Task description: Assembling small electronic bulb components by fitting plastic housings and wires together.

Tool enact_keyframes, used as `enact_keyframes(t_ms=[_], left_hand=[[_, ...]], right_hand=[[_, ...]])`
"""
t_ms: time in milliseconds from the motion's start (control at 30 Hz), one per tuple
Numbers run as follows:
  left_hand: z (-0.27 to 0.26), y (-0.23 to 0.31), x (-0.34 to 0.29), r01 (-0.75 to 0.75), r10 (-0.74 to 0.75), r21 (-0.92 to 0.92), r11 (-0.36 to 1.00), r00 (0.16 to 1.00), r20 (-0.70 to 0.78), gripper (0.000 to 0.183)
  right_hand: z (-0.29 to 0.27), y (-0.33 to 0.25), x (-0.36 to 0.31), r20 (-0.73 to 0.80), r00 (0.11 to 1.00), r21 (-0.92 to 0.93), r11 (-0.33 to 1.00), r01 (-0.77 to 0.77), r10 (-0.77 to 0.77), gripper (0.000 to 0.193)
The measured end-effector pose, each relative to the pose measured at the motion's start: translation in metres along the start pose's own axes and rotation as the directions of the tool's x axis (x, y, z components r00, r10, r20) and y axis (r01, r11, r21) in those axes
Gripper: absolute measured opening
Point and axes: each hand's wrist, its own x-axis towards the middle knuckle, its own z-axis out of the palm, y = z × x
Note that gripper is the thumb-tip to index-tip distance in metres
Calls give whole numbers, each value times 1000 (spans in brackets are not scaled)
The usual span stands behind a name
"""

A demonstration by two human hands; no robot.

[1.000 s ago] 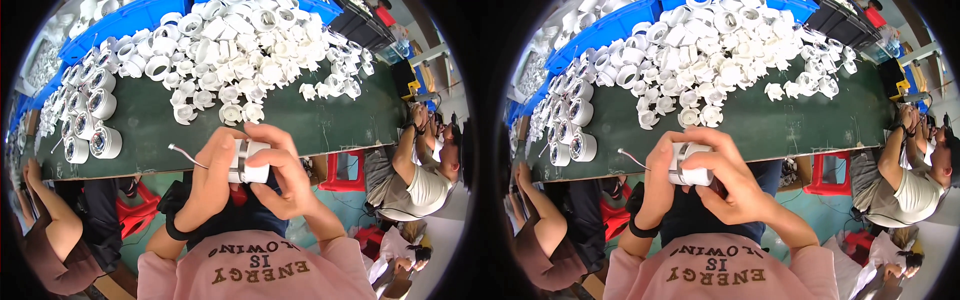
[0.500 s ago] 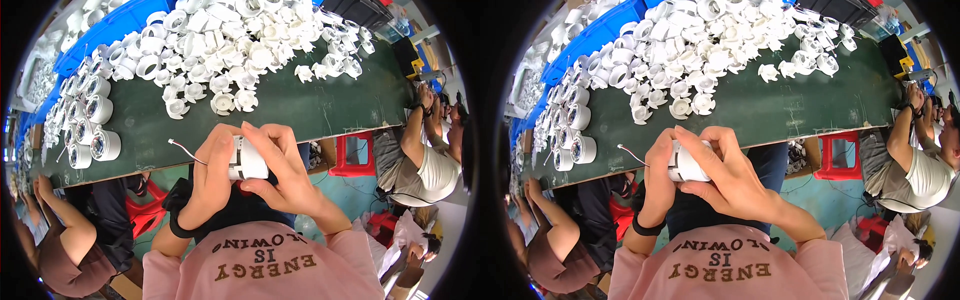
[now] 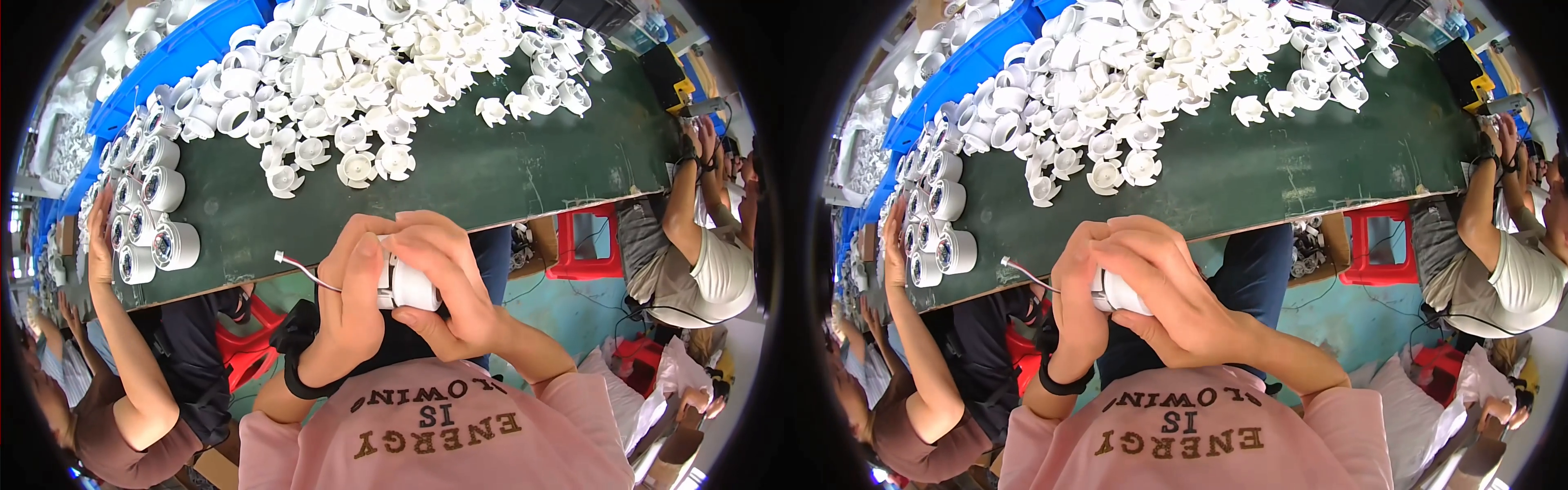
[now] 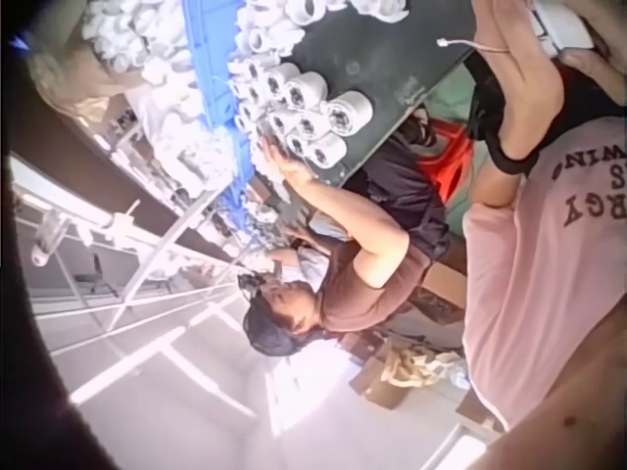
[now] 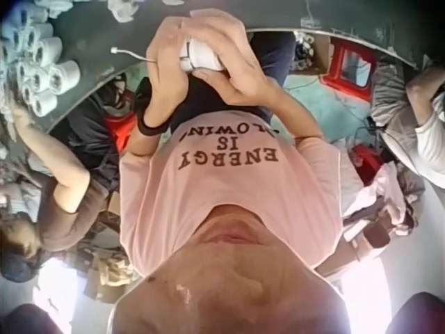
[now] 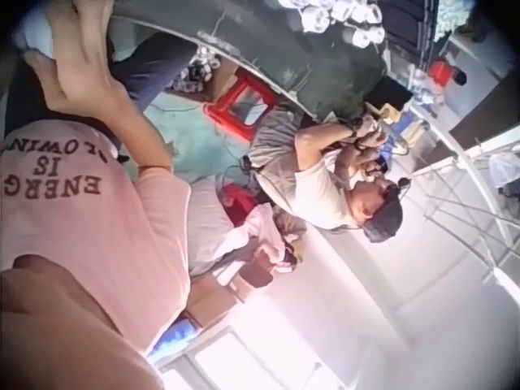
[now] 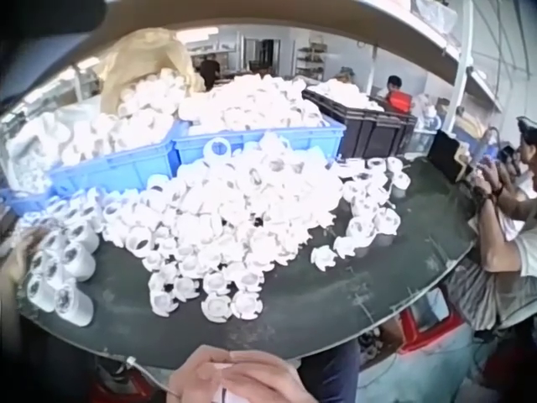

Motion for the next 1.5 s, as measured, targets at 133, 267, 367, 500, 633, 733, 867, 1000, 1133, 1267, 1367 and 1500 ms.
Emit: enact_keyframes(t_ms=[133, 267, 367, 500, 633, 733, 867, 1000, 1133, 1267, 1367, 1500], left_hand=[[8, -3, -3, -38, 37, -24, 999, 998, -49, 41], [8, 1, -3, -18, 17, -46, 999, 1000, -15, 42], [7, 2, -3, 74, -77, -161, 984, 997, -7, 42], [10, 0, -4, 7, -3, -131, 991, 1000, 25, 42], [10, 1, -5, -76, 76, -23, 997, 997, 19, 38], [8, -1, -7, -112, 112, -3, 994, 993, 38, 36], [6, 1, -7, -131, 131, -3, 991, 991, 36, 33], [7, -8, 6, -183, 184, 58, 981, 983, -16, 29], [-6, -11, 30, 65, -82, -188, 980, 993, -82, 37], [-8, 11, 45, 29, -32, -112, 993, 999, -24, 47], [-2, 32, 47, -361, 192, 399, 843, 895, 403, 85], [-69, 60, 153, -316, 224, 540, 780, 947, 230, 54]], right_hand=[[0, -4, 1, -35, 999, 126, 992, -2, 6, 55], [-4, 3, -8, -52, 998, 73, 996, 44, -40, 56], [-8, 0, -7, -66, 996, 32, 997, 68, -65, 55], [-4, 1, -2, -54, 997, 105, 993, 51, -46, 52], [1, 8, -5, -69, 994, 95, 992, 85, -79, 53], [3, 7, -4, -62, 995, 66, 994, 83, -79, 56], [18, 11, -9, -129, 986, 59, 992, 113, -105, 67], [13, 27, 0, -78, 993, 127, 987, 100, -91, 72], [-1, 12, 31, -48, 996, -111, 990, -81, 76, 69], [4, 12, 26, -239, 964, -176, 971, -161, 116, 68], [3, 21, 23, -447, 877, -32, 976, -214, 178, 64], [-23, 56, 11, -503, 850, -157, 952, -264, 153, 44]])
